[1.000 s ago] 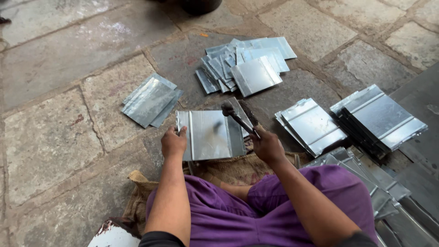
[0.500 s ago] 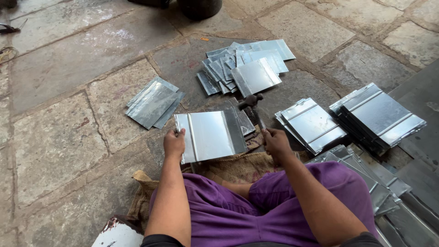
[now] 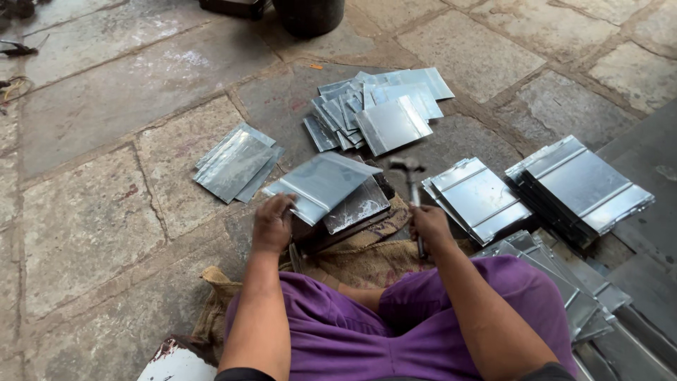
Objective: The person sits on a paved floor and uses a hammer to repeatedly strike the edges of rectangular metal sheets placed on a wooden block. They process the sheets one by one, moving finished pieces to a pile on the right and picking up new ones from a pile on the left.
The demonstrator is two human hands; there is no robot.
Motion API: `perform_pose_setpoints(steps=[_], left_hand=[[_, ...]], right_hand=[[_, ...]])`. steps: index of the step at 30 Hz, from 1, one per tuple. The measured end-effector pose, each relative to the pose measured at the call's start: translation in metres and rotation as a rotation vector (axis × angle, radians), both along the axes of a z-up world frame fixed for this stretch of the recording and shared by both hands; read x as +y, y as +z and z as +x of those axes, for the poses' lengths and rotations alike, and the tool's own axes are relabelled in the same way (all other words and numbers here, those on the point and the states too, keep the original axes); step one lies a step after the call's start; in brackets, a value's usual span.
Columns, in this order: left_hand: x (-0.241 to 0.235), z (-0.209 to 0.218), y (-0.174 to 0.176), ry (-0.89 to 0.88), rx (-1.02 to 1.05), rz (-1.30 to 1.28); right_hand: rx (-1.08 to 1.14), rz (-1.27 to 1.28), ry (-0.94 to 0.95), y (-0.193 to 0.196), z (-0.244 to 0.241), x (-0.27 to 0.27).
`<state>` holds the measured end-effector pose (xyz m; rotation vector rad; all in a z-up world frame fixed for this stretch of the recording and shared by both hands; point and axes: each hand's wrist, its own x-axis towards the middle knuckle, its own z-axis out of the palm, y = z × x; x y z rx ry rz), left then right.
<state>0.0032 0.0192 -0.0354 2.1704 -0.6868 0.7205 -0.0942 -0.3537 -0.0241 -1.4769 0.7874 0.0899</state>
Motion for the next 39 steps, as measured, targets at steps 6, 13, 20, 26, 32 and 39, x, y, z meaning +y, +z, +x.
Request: perform_pose_setpoints(steps=[6,13,20,26,32,39], left_hand=[[0.007,0.019,-0.04,0.363,0.514,-0.055],[-0.017,0.056,-0.078,0.6,0.814,-0.106],[-0.011,0.038,-0.034,0.507,1.06,-0.588],[0.004,0.054,-0.065,0.698,0.774,-0.717],[-0.006,0.043,-0.043,0.681,0.821,-0.635],[-0.018,0.032,-0.055,0.669,0.719,-0.417]], right_hand=[[-0.463,-0.341,-0.007,0.046,-0.024,-0.003],[-0.736,-0.207,0.179,0.067,-0.03,0.011],[-0.186,-0.715,0.383,0.037,-0.023,0.045],[-0.125,-0.77,0.421,0.035,-0.021,0.04],[-0.15,-0.818,0.439,0.012,-0.019,0.03],[-0.157,-0.775,0.331,0.048,-0.034,0.046]])
